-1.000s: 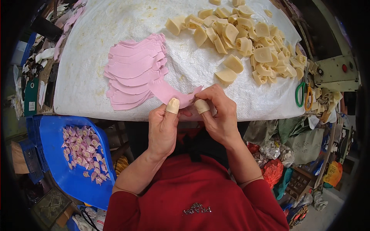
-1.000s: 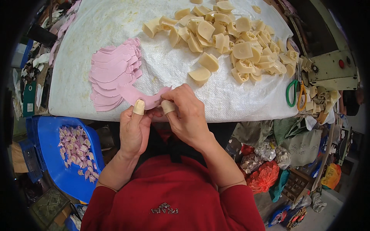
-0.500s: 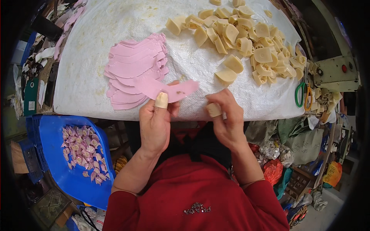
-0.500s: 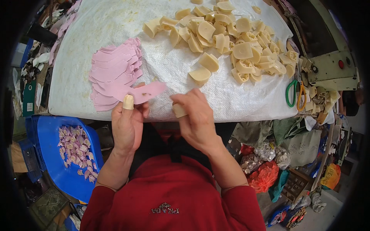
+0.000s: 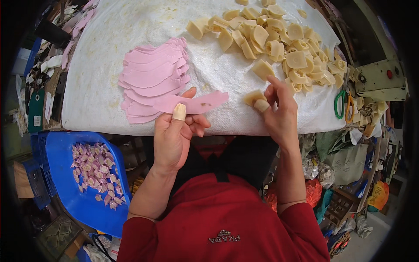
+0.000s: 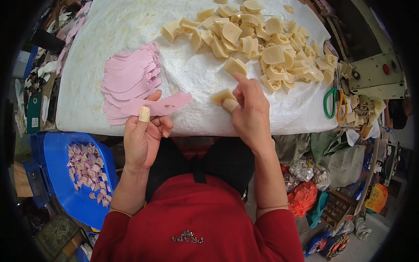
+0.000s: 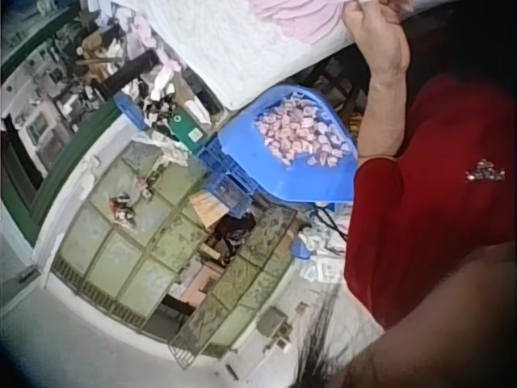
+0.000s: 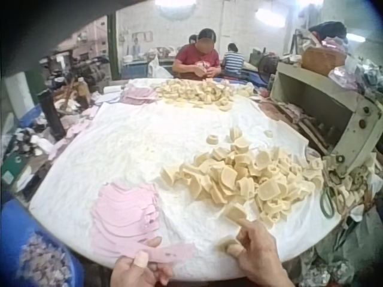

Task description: Manually assembling pink and beige shoe components at a workbench.

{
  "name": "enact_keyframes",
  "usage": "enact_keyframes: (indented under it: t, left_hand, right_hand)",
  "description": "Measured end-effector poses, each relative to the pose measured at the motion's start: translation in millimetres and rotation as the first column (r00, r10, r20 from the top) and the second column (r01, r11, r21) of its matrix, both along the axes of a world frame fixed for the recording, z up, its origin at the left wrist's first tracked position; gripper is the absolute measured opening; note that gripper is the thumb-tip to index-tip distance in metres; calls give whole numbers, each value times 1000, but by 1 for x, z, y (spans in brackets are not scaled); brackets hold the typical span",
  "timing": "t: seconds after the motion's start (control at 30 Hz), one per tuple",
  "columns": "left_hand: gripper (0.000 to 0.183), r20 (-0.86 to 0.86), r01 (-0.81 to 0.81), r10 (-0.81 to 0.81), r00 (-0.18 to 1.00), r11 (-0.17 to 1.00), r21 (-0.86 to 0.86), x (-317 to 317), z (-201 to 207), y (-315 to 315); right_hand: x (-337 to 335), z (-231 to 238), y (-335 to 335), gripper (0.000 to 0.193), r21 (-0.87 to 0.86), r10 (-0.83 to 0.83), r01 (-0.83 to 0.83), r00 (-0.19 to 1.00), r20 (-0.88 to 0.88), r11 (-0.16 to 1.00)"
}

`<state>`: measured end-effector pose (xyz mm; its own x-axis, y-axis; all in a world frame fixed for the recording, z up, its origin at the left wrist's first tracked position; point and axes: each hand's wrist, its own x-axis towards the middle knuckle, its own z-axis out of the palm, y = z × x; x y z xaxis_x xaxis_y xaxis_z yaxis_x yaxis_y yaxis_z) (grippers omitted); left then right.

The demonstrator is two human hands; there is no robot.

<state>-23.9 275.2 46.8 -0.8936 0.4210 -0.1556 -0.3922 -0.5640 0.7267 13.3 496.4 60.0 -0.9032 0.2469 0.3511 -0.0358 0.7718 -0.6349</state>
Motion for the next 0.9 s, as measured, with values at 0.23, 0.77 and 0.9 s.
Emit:
enact_keyframes:
  t: [0.23, 0.77, 0.9]
  left_hand:
    - [36, -56, -71, 63, 996, 987, -143, 5, 3, 2]
    - [37, -108, 11, -1, 994, 996, 88, 21, 17, 9]
    - [36, -124, 22, -11, 992, 996, 88, 22, 16, 8]
  right_hand:
    - [15, -4, 1, 47, 171, 85, -71, 993, -79, 983]
    - [-4, -6, -63, 46, -51, 371, -499, 705, -604, 865]
    - [-2, -3, -63, 46, -53, 371, -489, 724, -581, 871]
